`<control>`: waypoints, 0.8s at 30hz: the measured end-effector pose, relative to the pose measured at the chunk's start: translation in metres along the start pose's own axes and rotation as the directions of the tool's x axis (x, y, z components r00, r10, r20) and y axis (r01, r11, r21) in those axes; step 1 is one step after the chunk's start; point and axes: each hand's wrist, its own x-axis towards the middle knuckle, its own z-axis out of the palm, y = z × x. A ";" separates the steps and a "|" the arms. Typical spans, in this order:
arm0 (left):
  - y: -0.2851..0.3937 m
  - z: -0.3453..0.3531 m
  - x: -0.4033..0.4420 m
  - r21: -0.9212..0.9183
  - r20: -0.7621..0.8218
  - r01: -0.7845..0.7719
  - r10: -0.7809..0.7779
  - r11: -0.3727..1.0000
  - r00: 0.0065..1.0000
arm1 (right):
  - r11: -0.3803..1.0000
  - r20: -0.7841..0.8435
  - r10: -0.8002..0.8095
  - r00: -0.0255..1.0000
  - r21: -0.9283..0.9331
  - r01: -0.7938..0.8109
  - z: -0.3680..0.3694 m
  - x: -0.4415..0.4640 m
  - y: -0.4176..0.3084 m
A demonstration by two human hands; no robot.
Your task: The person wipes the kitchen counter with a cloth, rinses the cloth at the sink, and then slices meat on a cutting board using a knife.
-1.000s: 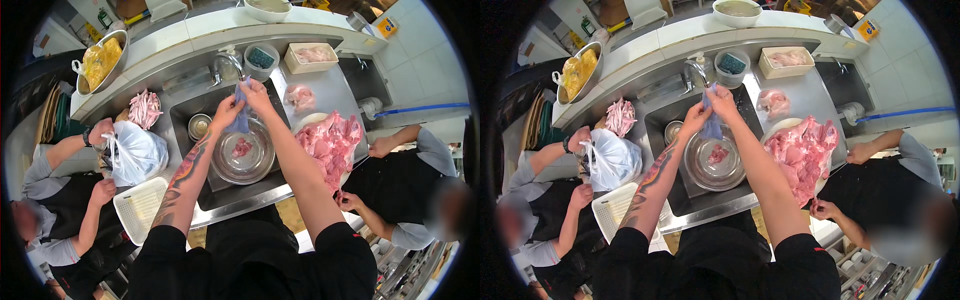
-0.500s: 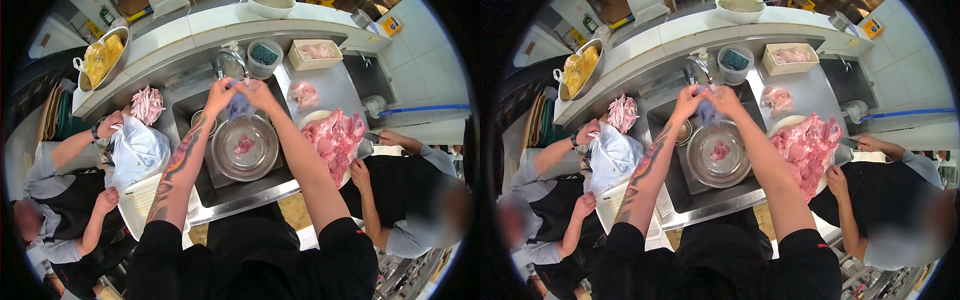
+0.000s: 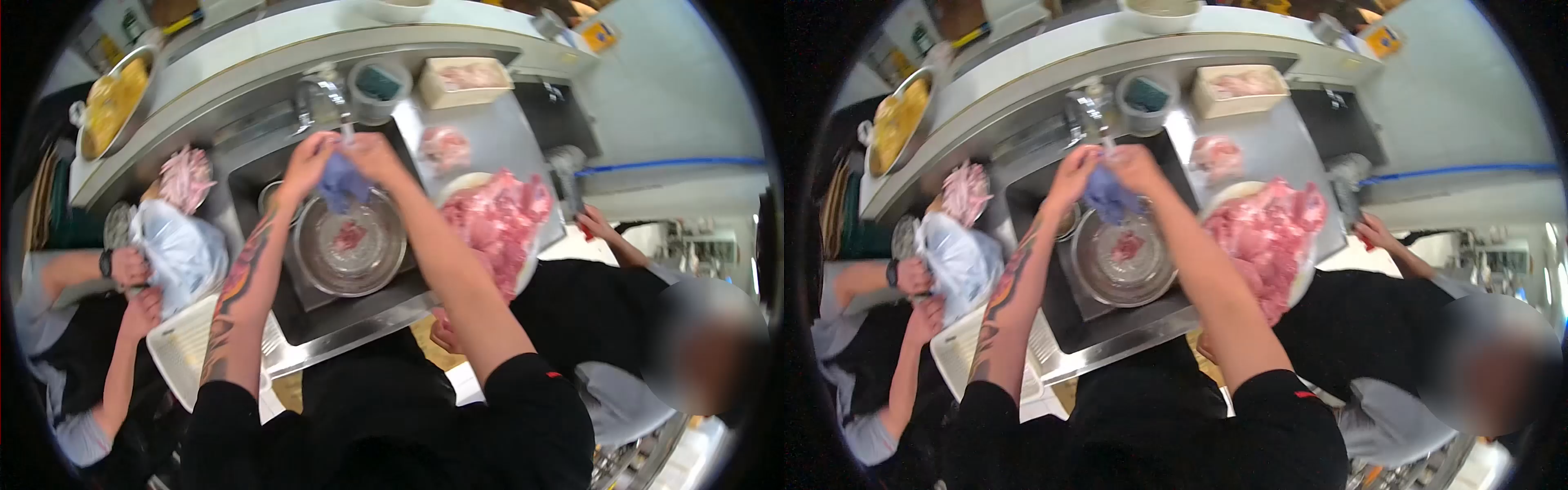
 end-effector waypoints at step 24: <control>0.016 -0.009 0.016 0.113 0.030 -0.029 0.026 0.993 0.999 | 0.992 0.086 -0.094 0.992 0.091 0.086 -0.015 0.007 -0.017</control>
